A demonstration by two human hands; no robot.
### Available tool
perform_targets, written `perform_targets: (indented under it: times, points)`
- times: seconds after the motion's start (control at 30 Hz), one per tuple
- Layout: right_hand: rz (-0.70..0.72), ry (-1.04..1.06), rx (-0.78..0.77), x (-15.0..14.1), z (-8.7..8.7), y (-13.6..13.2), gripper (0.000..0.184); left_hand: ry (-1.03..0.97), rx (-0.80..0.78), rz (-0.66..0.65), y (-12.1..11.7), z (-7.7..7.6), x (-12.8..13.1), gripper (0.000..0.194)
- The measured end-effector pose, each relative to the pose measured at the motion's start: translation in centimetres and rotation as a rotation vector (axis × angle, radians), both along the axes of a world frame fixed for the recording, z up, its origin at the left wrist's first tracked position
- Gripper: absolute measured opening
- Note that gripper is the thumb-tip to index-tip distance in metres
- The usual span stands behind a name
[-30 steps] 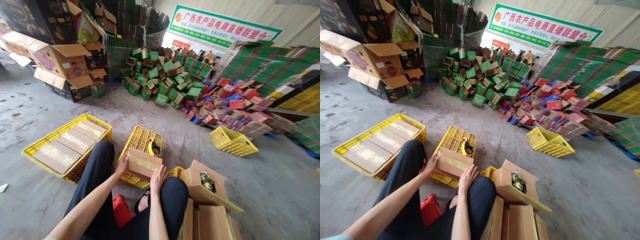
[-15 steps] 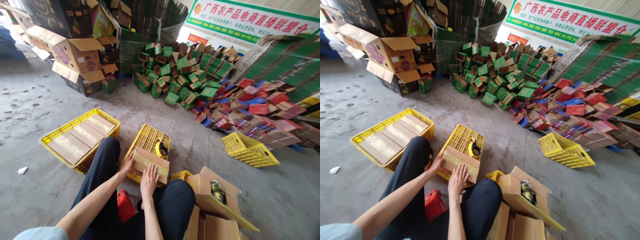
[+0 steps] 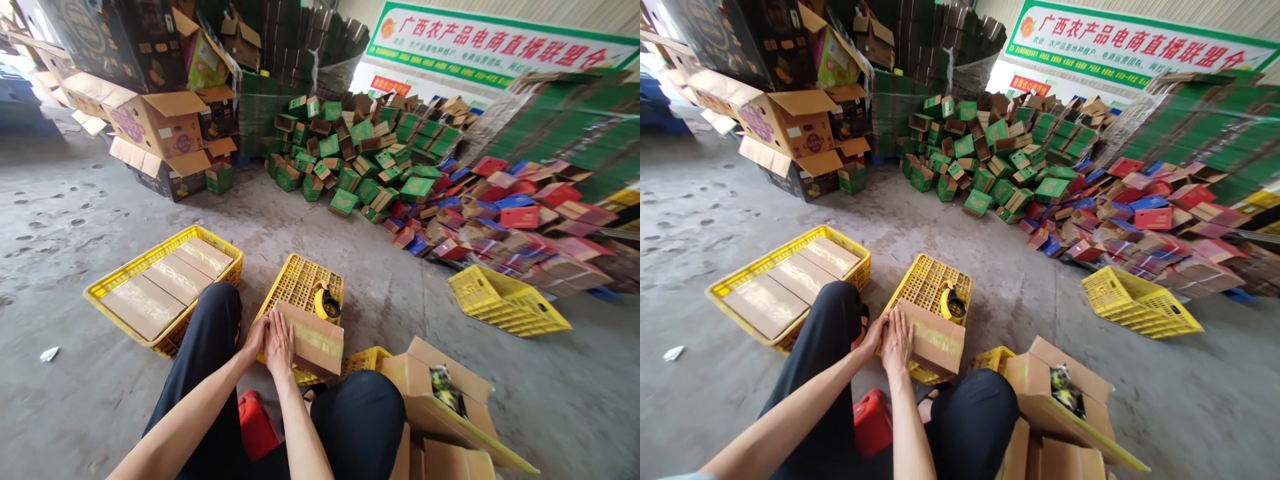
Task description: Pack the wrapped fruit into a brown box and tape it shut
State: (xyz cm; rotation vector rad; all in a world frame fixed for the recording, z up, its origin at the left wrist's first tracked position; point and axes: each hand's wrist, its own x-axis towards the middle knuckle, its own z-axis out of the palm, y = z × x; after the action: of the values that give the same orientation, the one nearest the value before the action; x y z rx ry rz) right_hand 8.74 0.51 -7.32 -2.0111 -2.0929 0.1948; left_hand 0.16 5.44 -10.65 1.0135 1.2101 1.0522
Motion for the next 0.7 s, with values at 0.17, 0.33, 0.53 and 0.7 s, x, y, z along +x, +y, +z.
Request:
perform_targets:
  times: [0.17,0.33,0.53,0.7]
  points:
    - [-0.111,-0.001,0.0,2.4,0.4,-0.9,0.057,0.211,0.111,-0.096,-1.2,-0.5,-0.4,0.057]
    - [-0.23,-0.028,0.007,6.7,0.3,-3.5,0.057,0.567,0.437,-0.224,-2.5,-0.7,0.1,0.06]
    - [-0.511,-0.04,-0.009,11.7,-0.1,-6.3,0.062,0.703,0.49,-0.294,-2.7,0.0,-0.1,0.062]
    - [-0.626,0.178,0.103,14.0,-1.2,-6.5,0.08,0.735,0.522,-0.292,-2.8,0.3,-0.1,0.065]
